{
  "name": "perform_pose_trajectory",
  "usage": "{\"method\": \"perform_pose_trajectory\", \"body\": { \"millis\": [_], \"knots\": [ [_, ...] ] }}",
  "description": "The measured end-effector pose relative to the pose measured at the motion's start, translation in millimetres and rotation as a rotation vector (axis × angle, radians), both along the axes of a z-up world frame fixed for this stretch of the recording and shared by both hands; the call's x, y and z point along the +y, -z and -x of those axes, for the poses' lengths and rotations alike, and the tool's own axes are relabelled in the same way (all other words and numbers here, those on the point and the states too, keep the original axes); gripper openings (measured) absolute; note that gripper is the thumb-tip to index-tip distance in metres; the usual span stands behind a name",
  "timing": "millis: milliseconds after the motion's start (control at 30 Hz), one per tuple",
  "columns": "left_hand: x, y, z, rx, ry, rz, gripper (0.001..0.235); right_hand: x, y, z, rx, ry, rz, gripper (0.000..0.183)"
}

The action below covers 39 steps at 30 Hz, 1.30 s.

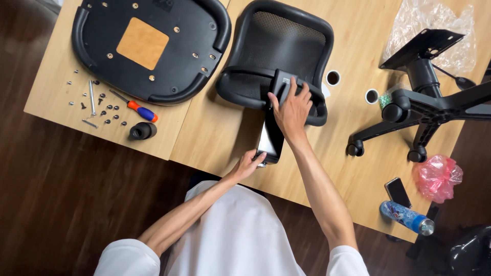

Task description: The person assembles an office chair on a work table. They align a metal mounting bracket against the underside of the mesh seat, insert screws, and drive them in with a screwdriver, holding the seat steady with the other hand, then reach for more screws from the table.

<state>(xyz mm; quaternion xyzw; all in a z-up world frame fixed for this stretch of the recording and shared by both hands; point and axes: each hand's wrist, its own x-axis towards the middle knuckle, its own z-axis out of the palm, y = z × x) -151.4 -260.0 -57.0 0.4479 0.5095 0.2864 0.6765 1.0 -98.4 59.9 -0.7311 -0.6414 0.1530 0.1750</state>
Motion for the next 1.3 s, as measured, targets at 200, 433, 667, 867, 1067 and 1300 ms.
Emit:
{"method": "perform_pose_trajectory", "body": {
  "millis": [200, 433, 667, 867, 1067, 1300],
  "knots": [
    [0, -8, 10, 0.059, 0.076, -0.094, 0.045, 20, 52, -1, -0.197, -0.139, -0.214, 0.070],
    [56, -18, -8, 0.394, -0.121, -0.249, 0.059, 32, 49, -1, 0.018, -0.149, -0.179, 0.066],
    [60, 73, -47, 0.312, -0.202, -0.348, 0.074, 43, 68, 4, 0.018, -0.103, -0.285, 0.042],
    [66, 11, -43, 0.119, -0.173, -0.099, 0.060, 59, 66, 0, 0.048, -0.173, -0.296, 0.021],
    [70, 24, -47, 0.260, -0.152, -0.202, 0.049, 67, 68, -2, -0.012, -0.158, -0.199, 0.031],
    [71, 28, -54, 0.251, -0.216, -0.296, 0.046, 50, 20, -4, -0.027, -0.216, -0.574, 0.018]
  ]
}}
